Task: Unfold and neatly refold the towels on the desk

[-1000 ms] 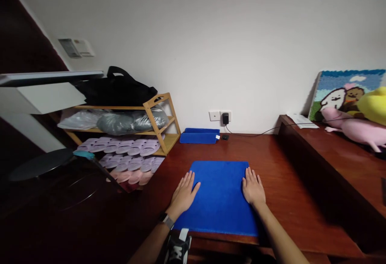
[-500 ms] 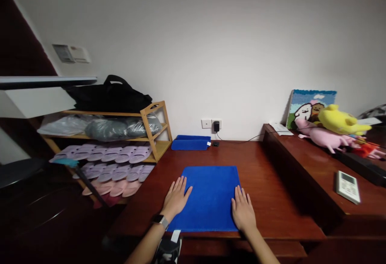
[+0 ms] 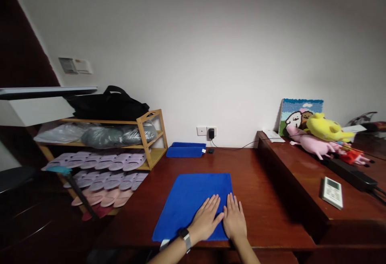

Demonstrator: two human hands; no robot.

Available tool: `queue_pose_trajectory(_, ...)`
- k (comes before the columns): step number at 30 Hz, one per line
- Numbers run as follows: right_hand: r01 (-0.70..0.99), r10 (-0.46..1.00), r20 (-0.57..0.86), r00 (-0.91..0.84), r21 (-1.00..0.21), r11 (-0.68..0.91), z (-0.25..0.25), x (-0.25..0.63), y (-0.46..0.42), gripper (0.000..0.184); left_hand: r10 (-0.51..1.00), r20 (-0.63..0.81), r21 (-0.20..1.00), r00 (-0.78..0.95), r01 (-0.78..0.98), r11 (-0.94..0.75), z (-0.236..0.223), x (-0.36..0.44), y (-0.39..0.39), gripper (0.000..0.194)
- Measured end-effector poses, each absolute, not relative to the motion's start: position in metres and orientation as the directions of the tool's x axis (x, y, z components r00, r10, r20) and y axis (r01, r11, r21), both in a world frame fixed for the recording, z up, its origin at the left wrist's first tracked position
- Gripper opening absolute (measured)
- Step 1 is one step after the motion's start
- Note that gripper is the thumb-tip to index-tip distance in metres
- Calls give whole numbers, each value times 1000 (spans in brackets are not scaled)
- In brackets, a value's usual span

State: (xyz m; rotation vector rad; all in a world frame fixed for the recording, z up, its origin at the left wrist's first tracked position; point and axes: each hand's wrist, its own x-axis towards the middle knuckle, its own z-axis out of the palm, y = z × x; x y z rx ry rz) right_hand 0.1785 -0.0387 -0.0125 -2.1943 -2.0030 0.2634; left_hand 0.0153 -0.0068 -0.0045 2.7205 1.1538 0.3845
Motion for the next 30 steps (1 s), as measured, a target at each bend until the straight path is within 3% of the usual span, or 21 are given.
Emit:
queue_pose_trajectory(10, 950, 990, -35, 137, -280, -141, -9, 174, -39, 68, 932, 139, 177, 335, 918, -356, -12, -137, 12, 75)
queue_pose_trajectory(14, 953, 989, -35, 147, -264, -151, -5, 173, -39, 68, 949, 137, 161, 286, 938, -306, -19, -170, 10, 76)
queue_pose_trajectory(26, 943, 989, -2, 148, -300, -142, -10, 170, -73, 68, 947, 110, 94, 302, 945, -312, -9, -160, 14, 80)
queue_pose_trajectory(30, 926, 988, -14, 151, -347, -146, 1, 170, -75, 68, 893, 142, 148, 428, 883, -446, 18, -99, 11, 78)
